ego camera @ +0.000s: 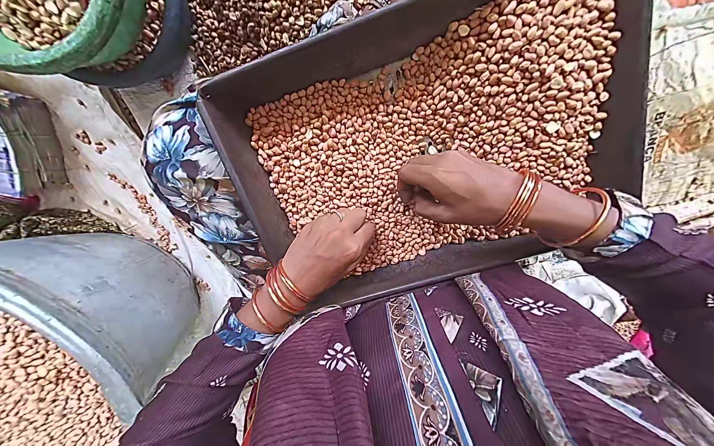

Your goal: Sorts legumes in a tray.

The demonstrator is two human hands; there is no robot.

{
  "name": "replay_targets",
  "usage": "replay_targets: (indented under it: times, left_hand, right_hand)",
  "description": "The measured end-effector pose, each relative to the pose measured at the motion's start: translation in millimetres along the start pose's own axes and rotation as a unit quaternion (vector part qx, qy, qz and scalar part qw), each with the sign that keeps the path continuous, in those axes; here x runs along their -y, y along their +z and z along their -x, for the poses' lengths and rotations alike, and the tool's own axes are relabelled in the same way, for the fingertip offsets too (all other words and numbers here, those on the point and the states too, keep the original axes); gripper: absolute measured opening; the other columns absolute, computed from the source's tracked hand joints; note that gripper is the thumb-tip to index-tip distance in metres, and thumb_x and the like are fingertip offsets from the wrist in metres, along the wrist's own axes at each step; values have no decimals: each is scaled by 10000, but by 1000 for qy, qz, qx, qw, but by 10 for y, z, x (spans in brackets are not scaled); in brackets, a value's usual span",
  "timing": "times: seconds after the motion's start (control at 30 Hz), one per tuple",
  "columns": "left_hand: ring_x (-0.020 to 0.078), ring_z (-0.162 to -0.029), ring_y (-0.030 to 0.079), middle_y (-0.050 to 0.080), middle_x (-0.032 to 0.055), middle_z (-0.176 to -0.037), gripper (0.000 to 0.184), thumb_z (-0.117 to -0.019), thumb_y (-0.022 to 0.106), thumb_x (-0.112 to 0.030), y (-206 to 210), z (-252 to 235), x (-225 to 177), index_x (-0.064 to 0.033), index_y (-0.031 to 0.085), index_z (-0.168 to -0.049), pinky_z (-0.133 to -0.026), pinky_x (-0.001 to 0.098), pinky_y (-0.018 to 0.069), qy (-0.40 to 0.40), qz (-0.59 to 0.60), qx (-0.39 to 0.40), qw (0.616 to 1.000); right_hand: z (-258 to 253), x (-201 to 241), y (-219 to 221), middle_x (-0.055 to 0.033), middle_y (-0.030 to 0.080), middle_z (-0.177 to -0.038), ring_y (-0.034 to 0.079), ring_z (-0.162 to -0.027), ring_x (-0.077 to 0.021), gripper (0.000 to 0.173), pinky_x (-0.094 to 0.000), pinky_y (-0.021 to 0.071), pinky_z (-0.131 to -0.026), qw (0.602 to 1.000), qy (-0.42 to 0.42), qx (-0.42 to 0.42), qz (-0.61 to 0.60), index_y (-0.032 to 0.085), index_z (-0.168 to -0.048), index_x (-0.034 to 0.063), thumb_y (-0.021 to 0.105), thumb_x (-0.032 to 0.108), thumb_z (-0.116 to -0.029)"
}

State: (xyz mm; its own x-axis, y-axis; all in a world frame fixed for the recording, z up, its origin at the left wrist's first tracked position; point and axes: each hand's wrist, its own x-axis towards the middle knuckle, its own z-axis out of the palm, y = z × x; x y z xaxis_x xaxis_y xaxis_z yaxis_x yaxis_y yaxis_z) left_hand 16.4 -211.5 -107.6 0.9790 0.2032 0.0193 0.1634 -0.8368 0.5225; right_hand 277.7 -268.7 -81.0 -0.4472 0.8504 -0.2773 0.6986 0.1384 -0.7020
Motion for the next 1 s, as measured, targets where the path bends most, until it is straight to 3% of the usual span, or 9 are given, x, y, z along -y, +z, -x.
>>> replay_targets:
  times: [0.1, 0.23, 0.33, 0.47, 0.57, 0.63, 0.77, 0.93, 1.0]
  left_hand:
    - [251, -684, 622, 601, 104, -801, 213, -980, 591, -178, -56, -3, 30, -23, 736, -998, -560, 370, 519, -53, 78, -28, 995]
    - [-12, -660, 479, 541, -31, -822, 169, -975, 576, -205, -267, -30, 85, -60, 658, -951, -570, 123, 394, -177, 330, -96, 922]
    - [5, -637, 508, 541, -68, -813, 172, -1011, 463, -206, -314, -58, 77, -145, 589, -911, -566, 152, 428, -225, 473, -84, 848]
    - [8, -544, 494, 531, -68, -704, 229, -1015, 388, -149, -199, -162, -2, -142, 576, -884, -500, 143, 423, -220, 563, -54, 795]
    - [-6, -537, 476, 545, -83, -708, 225, -1004, 405, -146, -129, -256, -7, -154, 590, -876, -486, 139, 400, -201, 591, -36, 780]
    - [1, -559, 498, 563, -83, -728, 229, -1011, 417, -176, -108, -319, 2, -156, 607, -886, -503, 154, 418, -199, 572, -35, 795]
    - [51, -672, 608, 640, -36, -830, 420, -1118, 306, -303, -109, -499, -55, -90, 667, -1089, -596, 200, 519, -247, 538, -18, 806]
    - [94, -834, 698, 691, -8, -954, 535, -1129, 145, -399, -123, -712, -141, -133, 607, -1087, -733, 274, 610, -299, 706, 1, 642]
    - [59, -753, 669, 672, -33, -886, 468, -1136, 212, -317, -143, -724, -117, -130, 633, -1053, -670, 230, 590, -299, 678, -10, 672]
  right_hand:
    - [3, -12, 83, -88, 656, -915, 664, -803, -213, 113, -368, 554, -706, 998, -59, 7, -1, 727, -998, 63, 645, 112, -938]
    - [-31, 5, 186, -118, 640, -895, 664, -807, -262, 61, -397, 551, -695, 997, -71, 8, 26, 717, -942, 42, 674, 85, -940]
    - [-57, 18, 191, -133, 640, -871, 670, -773, -278, 123, -413, 548, -660, 997, -67, 9, 44, 700, -897, 15, 639, 99, -963]
    - [-22, -29, 145, -123, 642, -874, 663, -770, -260, 147, -405, 539, -673, 998, -56, 19, 37, 704, -917, 20, 613, 124, -965]
    - [52, -138, -6, -102, 675, -876, 661, -776, -214, 119, -382, 549, -713, 999, -39, 12, -20, 722, -929, 29, 683, 141, -922]
    - [127, -164, -148, -53, 677, -866, 647, -779, -134, 138, -302, 546, -719, 999, -18, -15, -40, 723, -931, 64, 664, 188, -924]
    - [224, -15, -293, -38, 684, -891, 647, -809, -97, 134, -253, 540, -746, 995, -19, -91, -28, 723, -961, 67, 646, 174, -941]
    - [268, 260, -270, -70, 731, -985, 697, -868, -128, 197, -280, 578, -790, 989, -69, -130, -27, 714, -1130, 31, 613, 116, -984]
    - [294, 313, -292, -76, 749, -991, 711, -857, -133, 204, -284, 588, -773, 984, -69, -163, -3, 724, -1130, 31, 571, 75, -1001]
